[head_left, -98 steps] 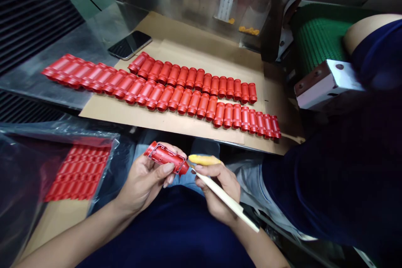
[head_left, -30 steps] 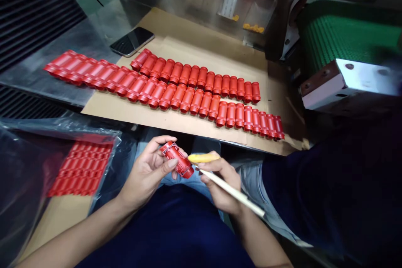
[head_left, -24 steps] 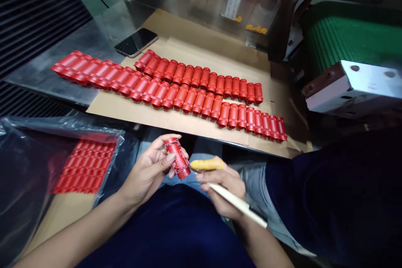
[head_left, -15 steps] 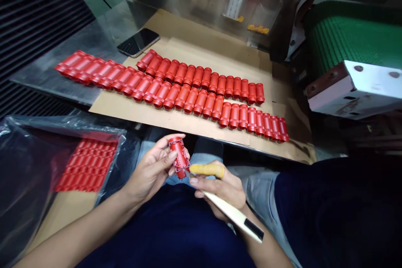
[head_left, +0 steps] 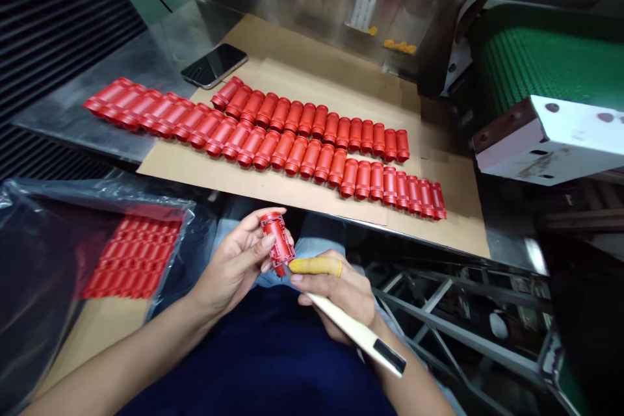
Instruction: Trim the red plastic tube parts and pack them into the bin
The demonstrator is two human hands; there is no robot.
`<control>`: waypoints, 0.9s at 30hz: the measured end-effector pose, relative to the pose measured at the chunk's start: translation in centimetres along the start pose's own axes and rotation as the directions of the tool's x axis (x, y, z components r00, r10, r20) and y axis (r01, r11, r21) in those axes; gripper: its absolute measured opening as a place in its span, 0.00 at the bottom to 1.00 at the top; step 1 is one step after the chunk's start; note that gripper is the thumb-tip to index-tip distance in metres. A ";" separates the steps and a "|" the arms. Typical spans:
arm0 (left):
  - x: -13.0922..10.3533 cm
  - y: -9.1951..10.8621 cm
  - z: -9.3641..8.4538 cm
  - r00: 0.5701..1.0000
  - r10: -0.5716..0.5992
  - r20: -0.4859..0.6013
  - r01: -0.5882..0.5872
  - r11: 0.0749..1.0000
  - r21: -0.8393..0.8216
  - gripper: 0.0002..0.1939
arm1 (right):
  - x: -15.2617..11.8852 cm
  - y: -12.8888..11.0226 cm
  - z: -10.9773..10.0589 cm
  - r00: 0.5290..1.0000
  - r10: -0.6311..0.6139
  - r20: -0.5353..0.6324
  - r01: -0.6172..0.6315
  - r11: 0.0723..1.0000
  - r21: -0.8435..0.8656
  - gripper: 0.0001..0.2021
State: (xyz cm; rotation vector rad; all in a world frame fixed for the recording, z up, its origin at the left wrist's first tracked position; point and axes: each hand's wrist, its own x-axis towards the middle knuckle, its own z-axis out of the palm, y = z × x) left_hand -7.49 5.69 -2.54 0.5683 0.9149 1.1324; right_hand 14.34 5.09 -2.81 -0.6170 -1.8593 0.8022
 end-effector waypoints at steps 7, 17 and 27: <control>0.1 -0.3 -0.2 0.995 -0.097 -0.010 0.097 0.994 -0.057 0.23 | 0.7 -1.0 -1.2 0.973 0.057 0.222 -0.042 0.997 -0.071 0.15; -0.6 -1.1 -0.5 0.988 0.087 0.129 -0.107 0.982 0.158 0.17 | 0.0 -0.8 -0.1 0.949 0.230 -0.218 -0.228 0.973 0.037 0.09; -1.1 -0.5 0.2 0.987 0.153 0.053 -0.162 0.954 0.252 0.18 | 0.8 -0.6 0.9 0.976 0.100 -0.194 -0.118 0.989 -0.084 0.13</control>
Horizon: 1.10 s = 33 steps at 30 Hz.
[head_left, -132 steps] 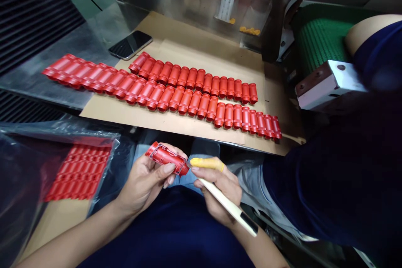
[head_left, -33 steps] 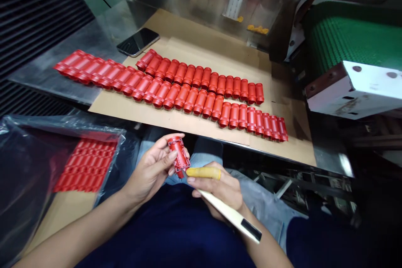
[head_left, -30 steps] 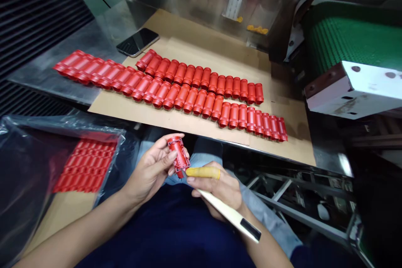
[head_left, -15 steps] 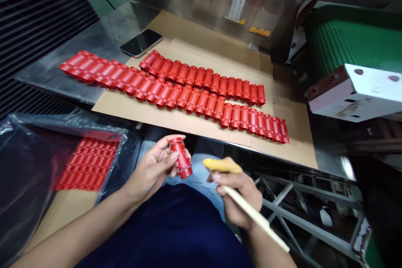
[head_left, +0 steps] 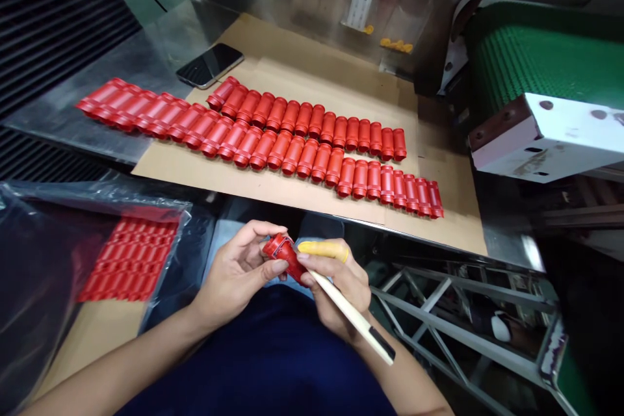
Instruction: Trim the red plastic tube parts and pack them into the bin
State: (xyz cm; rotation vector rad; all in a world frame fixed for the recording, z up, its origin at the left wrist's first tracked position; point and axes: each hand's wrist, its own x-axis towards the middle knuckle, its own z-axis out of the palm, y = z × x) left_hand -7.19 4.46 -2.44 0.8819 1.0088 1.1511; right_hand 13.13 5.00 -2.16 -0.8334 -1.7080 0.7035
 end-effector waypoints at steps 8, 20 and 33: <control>0.0 0.1 0.4 0.999 0.046 -0.009 -0.046 0.999 0.023 0.18 | -0.2 0.1 0.0 1.000 0.013 -0.007 -0.013 1.000 0.003 0.13; -0.5 -0.3 0.6 0.984 0.159 -0.075 -0.149 0.981 0.122 0.18 | -0.2 0.0 0.8 0.999 -0.015 -0.047 0.015 1.000 -0.014 0.13; -0.4 -0.9 0.3 0.976 0.210 -0.055 -0.200 0.968 0.151 0.19 | 0.0 -0.6 0.2 0.999 -0.036 -0.005 0.036 0.999 0.008 0.13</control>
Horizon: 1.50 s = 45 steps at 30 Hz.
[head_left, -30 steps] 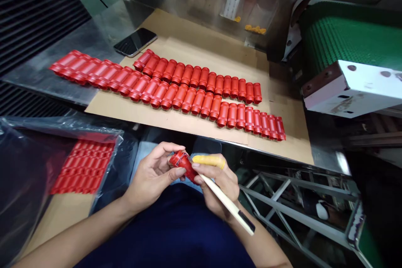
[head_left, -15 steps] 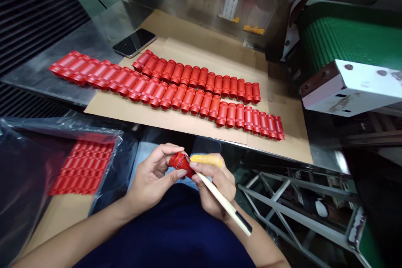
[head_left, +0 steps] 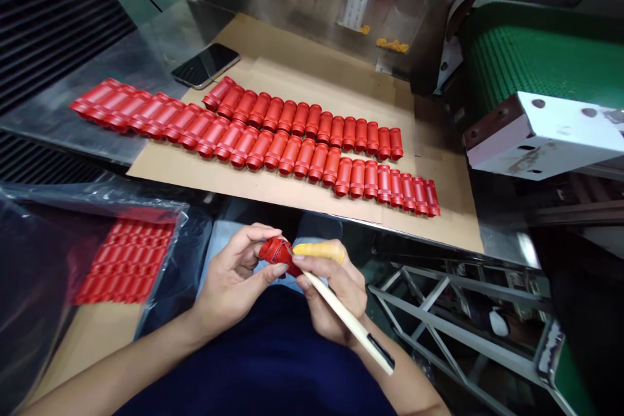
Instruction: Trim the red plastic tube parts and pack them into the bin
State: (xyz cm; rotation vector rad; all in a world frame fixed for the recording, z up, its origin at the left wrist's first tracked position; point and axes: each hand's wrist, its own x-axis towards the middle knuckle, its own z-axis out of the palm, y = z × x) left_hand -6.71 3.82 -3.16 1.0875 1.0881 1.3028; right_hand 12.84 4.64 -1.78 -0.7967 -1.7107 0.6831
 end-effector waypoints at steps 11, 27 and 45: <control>-0.2 -0.1 0.1 0.998 0.057 0.033 -0.058 0.998 0.022 0.20 | -0.3 0.3 0.1 1.000 0.022 0.007 -0.022 1.000 0.005 0.12; 0.2 0.1 0.7 1.000 0.006 -0.026 -0.008 0.998 -0.056 0.17 | -0.8 1.8 0.4 1.000 -0.014 0.018 0.015 0.999 -0.042 0.10; 1.1 -0.1 0.1 0.947 -0.298 0.118 0.320 0.847 -0.424 0.16 | -0.7 3.8 0.1 0.838 0.505 0.206 -0.441 0.407 0.800 0.13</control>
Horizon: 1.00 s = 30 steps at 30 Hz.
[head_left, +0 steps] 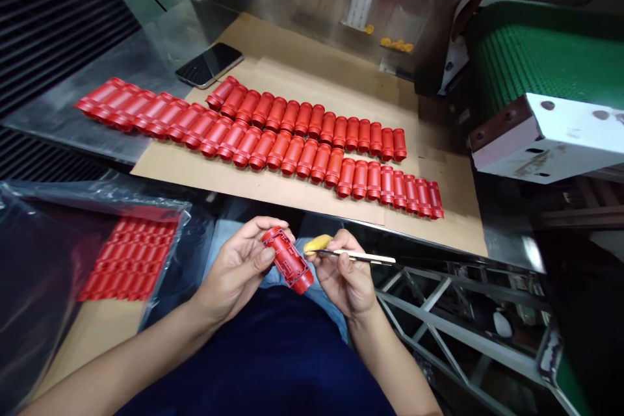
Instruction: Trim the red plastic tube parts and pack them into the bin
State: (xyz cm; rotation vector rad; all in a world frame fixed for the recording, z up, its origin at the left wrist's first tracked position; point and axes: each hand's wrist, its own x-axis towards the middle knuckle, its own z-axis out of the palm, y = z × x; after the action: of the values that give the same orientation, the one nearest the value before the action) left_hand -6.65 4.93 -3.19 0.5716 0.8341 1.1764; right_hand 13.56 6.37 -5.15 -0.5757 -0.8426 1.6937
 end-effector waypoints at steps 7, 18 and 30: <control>0.2 0.0 -0.5 1.000 -0.012 -0.026 0.010 0.998 -0.060 0.16 | -0.1 -0.5 -0.3 0.999 0.001 0.048 0.003 0.997 -0.074 0.20; -0.3 -0.5 -1.2 0.981 0.177 0.078 -0.193 0.927 0.321 0.20 | -0.8 -4.2 0.0 0.913 -0.309 0.268 0.406 0.603 -0.687 0.10; -0.7 0.0 -0.3 0.955 0.284 0.087 -0.295 0.872 0.390 0.22 | -0.5 -3.2 1.4 0.813 -0.434 0.387 0.549 0.352 -0.758 0.16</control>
State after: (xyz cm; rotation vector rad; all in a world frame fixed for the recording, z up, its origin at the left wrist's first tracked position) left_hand -7.02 4.27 -3.22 1.0790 0.9979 1.2712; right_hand 14.65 5.97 -1.79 -0.7565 -1.7784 0.6317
